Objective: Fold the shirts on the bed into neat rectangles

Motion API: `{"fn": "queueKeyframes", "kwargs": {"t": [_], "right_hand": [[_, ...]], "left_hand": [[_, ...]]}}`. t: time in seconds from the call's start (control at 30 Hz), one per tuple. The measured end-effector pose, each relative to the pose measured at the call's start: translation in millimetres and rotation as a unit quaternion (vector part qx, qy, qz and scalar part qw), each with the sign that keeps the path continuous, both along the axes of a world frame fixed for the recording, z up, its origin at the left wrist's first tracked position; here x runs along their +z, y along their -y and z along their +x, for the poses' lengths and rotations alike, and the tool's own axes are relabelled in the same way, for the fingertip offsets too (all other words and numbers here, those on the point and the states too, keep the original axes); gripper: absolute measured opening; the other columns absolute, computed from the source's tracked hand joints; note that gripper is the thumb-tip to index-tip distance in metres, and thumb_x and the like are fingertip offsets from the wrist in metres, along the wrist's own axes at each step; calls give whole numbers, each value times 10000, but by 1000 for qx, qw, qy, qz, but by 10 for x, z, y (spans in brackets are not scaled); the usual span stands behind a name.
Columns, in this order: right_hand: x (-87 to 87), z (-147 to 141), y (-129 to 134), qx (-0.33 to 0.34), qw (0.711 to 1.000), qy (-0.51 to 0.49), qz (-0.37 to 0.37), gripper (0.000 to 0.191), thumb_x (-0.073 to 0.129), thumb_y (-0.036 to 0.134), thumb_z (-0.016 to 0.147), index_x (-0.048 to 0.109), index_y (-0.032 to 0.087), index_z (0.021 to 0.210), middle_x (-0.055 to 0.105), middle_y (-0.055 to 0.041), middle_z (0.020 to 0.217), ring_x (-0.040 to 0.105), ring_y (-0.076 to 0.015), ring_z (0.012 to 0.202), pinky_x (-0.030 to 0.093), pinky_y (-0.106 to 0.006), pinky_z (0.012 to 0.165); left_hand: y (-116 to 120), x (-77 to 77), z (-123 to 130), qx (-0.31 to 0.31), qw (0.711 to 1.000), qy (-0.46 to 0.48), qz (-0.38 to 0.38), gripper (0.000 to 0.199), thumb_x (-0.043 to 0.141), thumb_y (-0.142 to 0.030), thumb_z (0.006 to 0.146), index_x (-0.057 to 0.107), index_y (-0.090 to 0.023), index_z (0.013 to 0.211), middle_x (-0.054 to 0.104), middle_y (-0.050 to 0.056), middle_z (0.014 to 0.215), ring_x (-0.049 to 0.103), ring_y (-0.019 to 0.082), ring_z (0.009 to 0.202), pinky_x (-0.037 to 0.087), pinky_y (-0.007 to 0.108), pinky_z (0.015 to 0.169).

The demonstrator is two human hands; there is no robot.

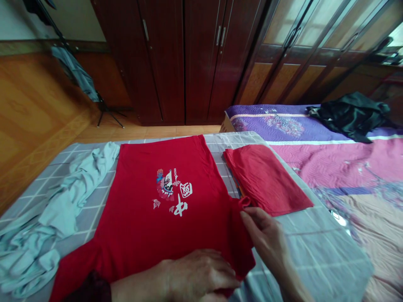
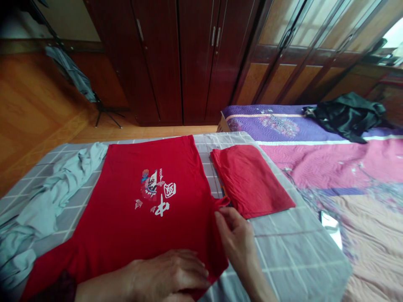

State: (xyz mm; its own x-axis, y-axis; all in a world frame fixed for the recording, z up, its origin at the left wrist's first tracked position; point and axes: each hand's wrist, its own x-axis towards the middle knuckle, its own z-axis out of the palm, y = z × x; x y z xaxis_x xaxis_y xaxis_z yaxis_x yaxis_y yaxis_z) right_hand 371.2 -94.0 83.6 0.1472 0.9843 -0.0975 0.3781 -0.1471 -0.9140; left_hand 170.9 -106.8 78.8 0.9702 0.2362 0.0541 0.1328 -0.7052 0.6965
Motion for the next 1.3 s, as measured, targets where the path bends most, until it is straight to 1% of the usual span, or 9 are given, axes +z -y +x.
{"fn": "queueKeyframes", "kwargs": {"t": [0.13, 0.27, 0.4, 0.5, 0.6, 0.8, 1.07, 1.2, 1.3], "right_hand": [[88, -260, -167, 186, 982, 38, 5, 341, 511, 422, 841, 673, 154, 975, 683, -51, 766, 625, -166, 668, 465, -244, 577], [19, -132, -528, 169, 967, 188, 30, 315, 461, 290, 846, 673, 171, 1047, 681, -47, 802, 616, -162, 655, 461, -267, 609], [-140, -66, -823, 252, 916, 298, 91, 356, 458, 115, 755, 671, 188, 1031, 636, -72, 1049, 610, -181, 901, 464, -280, 779], [-235, -119, -879, 257, 890, 360, 112, 287, 473, 82, 712, 676, 182, 889, 600, -90, 1102, 543, -211, 1055, 430, -298, 878], [-276, -137, -879, 234, 893, 366, 118, 177, 490, 95, 707, 636, 183, 751, 602, -89, 1071, 532, -218, 1037, 426, -307, 870], [-316, -10, -955, 237, 938, 224, 115, 202, 486, 79, 668, 634, 182, 759, 648, -40, 863, 593, -164, 817, 444, -259, 762], [-324, 7, -981, 256, 935, 226, 99, 187, 554, 183, 774, 695, 172, 894, 666, -37, 846, 606, -146, 730, 438, -242, 675], [-297, 9, -985, 260, 930, 241, 100, 158, 536, 177, 814, 693, 177, 800, 665, -37, 830, 613, -145, 763, 437, -241, 709], [-293, 18, -986, 264, 928, 243, 101, 166, 547, 212, 833, 693, 184, 906, 671, -38, 882, 618, -145, 789, 445, -241, 727]], "left_hand": [[-99, 186, -264, 115, 992, -28, -35, 253, 612, -221, 866, 608, -188, 1117, 688, 29, 1031, 642, 177, 956, 482, 251, 860], [-96, 96, -436, 247, 968, -47, 5, 279, 597, -206, 873, 580, -199, 1152, 652, 31, 1053, 617, 178, 953, 490, 290, 861], [-21, -102, -380, 243, 962, -54, 115, 529, 655, -172, 804, 468, -203, 1298, 529, 73, 1276, 524, 240, 1109, 467, 379, 947], [-6, -230, -293, 249, 946, -58, 200, 409, 570, -55, 811, 534, -181, 1199, 574, 67, 1191, 543, 237, 1027, 503, 384, 878], [-76, -298, -284, 288, 930, -3, 228, 189, 505, -36, 841, 604, -168, 932, 625, 41, 967, 569, 191, 840, 526, 310, 727], [-282, -282, -444, 392, 871, 94, 282, 226, 420, -7, 866, 597, -148, 869, 624, 47, 911, 594, 159, 840, 513, 282, 776], [-102, -266, -328, 265, 929, -30, 256, 412, 517, -53, 780, 559, -179, 1170, 563, 70, 1220, 509, 244, 1075, 462, 408, 916], [-116, -263, -309, 296, 914, -5, 278, 224, 464, -50, 852, 614, -154, 982, 625, 64, 997, 535, 220, 978, 468, 375, 867], [-117, -228, -297, 273, 913, 22, 303, 258, 451, -73, 879, 599, -157, 1073, 592, 75, 1158, 482, 250, 1124, 390, 438, 983]]}}
